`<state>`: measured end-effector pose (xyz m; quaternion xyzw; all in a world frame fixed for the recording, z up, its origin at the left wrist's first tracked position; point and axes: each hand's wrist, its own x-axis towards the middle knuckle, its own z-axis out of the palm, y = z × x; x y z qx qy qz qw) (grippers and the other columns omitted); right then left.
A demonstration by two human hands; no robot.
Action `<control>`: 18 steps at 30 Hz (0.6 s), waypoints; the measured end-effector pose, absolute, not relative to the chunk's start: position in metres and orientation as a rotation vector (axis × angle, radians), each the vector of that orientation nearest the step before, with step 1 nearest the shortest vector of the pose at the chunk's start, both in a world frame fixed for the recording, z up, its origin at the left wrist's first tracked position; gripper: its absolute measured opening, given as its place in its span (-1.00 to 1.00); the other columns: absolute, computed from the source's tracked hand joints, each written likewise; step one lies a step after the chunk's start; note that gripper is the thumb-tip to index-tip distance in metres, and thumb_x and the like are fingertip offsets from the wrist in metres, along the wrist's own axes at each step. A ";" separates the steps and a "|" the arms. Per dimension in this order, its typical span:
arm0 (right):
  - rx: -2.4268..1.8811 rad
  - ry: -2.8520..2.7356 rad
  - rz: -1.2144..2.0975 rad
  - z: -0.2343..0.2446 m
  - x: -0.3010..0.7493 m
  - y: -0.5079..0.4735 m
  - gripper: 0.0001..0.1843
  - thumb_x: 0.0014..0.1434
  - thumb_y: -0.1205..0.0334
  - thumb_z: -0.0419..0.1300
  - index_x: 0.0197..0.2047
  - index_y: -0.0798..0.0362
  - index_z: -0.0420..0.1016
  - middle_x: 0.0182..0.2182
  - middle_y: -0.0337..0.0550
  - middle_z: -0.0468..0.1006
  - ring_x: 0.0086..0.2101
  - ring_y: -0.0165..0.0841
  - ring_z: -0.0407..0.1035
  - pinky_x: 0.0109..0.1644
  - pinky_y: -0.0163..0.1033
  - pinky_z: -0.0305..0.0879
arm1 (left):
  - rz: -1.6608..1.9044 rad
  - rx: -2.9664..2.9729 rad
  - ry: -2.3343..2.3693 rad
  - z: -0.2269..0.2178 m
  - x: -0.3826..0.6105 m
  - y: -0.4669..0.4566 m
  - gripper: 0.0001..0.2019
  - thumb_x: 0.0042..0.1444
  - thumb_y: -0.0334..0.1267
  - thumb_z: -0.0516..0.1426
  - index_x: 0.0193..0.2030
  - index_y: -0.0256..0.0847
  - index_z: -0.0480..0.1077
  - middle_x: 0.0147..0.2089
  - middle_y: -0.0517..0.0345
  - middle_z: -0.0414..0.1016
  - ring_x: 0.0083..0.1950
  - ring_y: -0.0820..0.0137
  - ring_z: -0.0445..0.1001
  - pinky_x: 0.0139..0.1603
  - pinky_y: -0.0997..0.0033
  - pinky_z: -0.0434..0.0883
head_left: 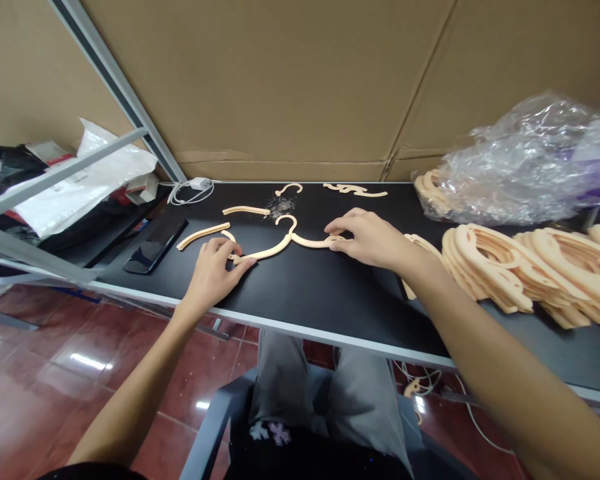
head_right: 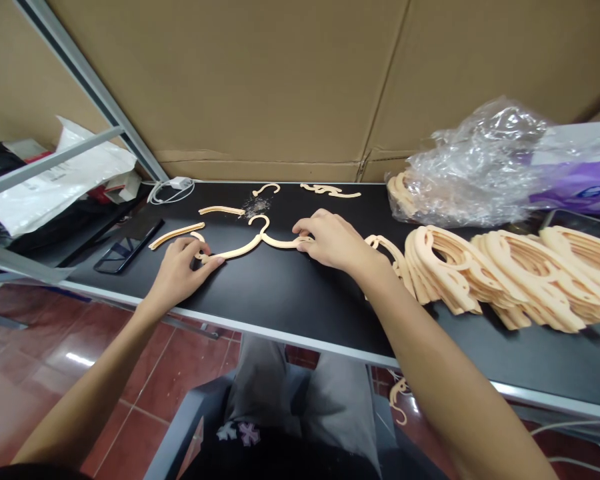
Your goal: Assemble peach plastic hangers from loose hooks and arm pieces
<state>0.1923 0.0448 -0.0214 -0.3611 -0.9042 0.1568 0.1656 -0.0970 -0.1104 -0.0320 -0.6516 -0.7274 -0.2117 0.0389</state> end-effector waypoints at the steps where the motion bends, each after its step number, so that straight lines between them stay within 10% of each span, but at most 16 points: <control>1: -1.031 -2.578 0.444 -0.021 0.192 0.045 -0.65 0.20 0.23 0.23 0.06 -0.03 0.62 -0.06 -0.05 0.64 0.02 -0.15 0.43 0.15 -0.03 0.34 | -0.693 -2.037 -2.204 -0.032 -0.098 -0.111 -0.75 0.26 -0.01 0.17 -0.18 -0.17 0.41 -0.04 -0.02 0.46 0.10 0.15 0.42 0.21 0.11 0.35; 10: -1.029 -2.593 0.496 -0.022 0.191 0.045 -0.67 0.19 0.19 0.24 0.01 -0.06 0.65 -0.04 -0.02 0.59 -0.04 -0.17 0.47 0.11 -0.06 0.37 | -1.193 -2.399 -2.205 -0.034 -0.105 -0.120 -0.63 0.25 -0.24 0.15 0.19 -0.14 0.36 0.07 0.00 0.59 0.06 0.28 0.58 0.13 0.25 0.45; 18: -0.857 -2.671 0.455 -0.023 0.190 0.045 -0.60 0.17 0.30 0.16 0.04 0.01 0.66 -0.09 -0.05 0.65 0.02 -0.13 0.42 0.11 -0.06 0.37 | -0.904 -2.490 -2.001 -0.028 -0.103 -0.116 -0.73 0.32 -0.25 0.07 0.03 -0.14 0.55 0.00 0.01 0.64 0.08 0.21 0.47 0.19 0.10 0.38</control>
